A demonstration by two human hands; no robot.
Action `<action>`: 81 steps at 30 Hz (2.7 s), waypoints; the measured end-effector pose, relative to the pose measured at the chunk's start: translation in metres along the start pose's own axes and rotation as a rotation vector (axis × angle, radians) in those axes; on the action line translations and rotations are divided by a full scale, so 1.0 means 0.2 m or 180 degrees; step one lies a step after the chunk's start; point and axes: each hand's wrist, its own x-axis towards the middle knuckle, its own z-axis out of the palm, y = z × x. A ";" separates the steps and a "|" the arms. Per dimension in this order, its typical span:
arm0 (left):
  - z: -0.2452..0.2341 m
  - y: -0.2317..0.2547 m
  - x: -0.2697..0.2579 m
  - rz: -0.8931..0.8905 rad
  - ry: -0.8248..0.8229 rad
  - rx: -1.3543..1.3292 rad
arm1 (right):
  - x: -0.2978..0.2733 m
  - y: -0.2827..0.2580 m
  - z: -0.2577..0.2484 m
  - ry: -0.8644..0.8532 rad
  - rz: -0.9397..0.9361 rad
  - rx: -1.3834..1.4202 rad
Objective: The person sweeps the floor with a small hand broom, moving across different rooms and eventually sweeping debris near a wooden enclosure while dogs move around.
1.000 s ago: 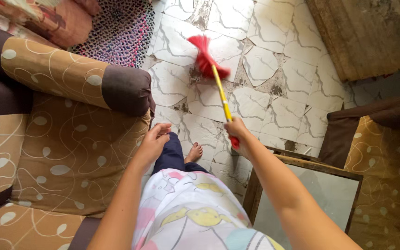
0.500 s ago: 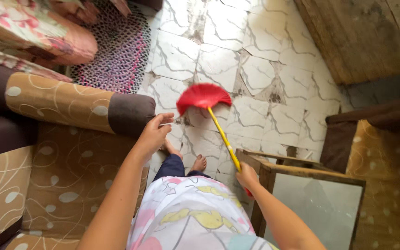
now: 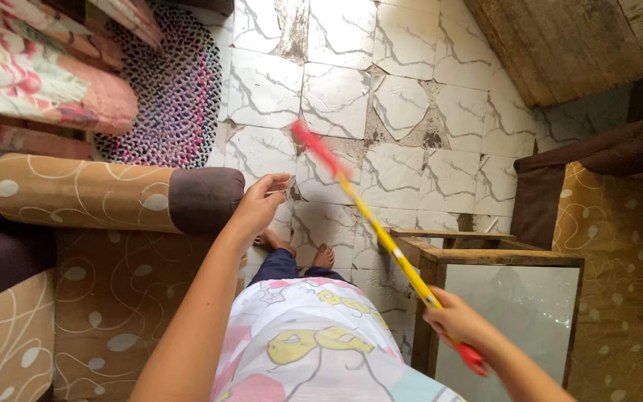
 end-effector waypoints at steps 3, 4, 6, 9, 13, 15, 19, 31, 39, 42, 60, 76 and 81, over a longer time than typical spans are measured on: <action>-0.04 0.05 0.04 0.0020 -0.0062 0.0039 | 0.04 -0.07 -0.10 -0.0519 0.0276 0.0257; -0.04 0.07 0.03 0.0038 -0.0064 0.0051 | 0.12 -0.06 -0.12 -0.0805 0.0213 0.0306; -0.09 0.12 0.00 -0.0020 -0.0025 0.0002 | 0.43 -0.11 -0.10 -0.0612 -0.0110 -0.0494; -0.16 0.19 -0.04 -0.0096 0.0091 -0.0100 | 1.03 -0.32 -0.04 -0.0297 -0.1303 -0.2271; -0.24 0.16 -0.08 0.0079 0.0265 -0.0092 | 1.44 -0.84 0.07 0.0870 -0.0764 -0.1110; -0.27 0.12 -0.10 0.0128 0.0332 -0.0226 | 1.45 -0.92 0.14 0.0909 -0.0804 -0.1050; -0.39 0.07 -0.08 0.0119 0.0607 -0.0553 | 1.06 -1.02 0.41 0.0404 -0.0896 -0.0804; -0.62 0.35 0.20 -0.0203 0.1486 -0.1159 | 1.02 -1.79 0.28 -0.1837 0.0699 0.1484; -0.69 0.65 0.43 0.0030 0.1855 -0.1093 | 1.07 -2.16 0.16 -0.0700 0.0168 0.0349; -0.69 0.62 0.43 -0.0082 0.1925 -0.1167 | 0.72 -2.30 0.24 -0.0801 0.0134 0.0203; -0.73 0.72 0.75 0.0288 0.1755 -0.1230 | 1.49 -2.90 0.11 -0.1670 0.0231 0.1458; -1.34 0.86 1.28 0.0558 0.1038 -0.0933 | 1.01 -3.38 1.11 -0.2717 0.0996 0.1353; -1.69 1.13 1.32 0.0174 0.0854 -0.0700 | 1.50 -3.56 1.49 -0.2799 0.0556 0.1748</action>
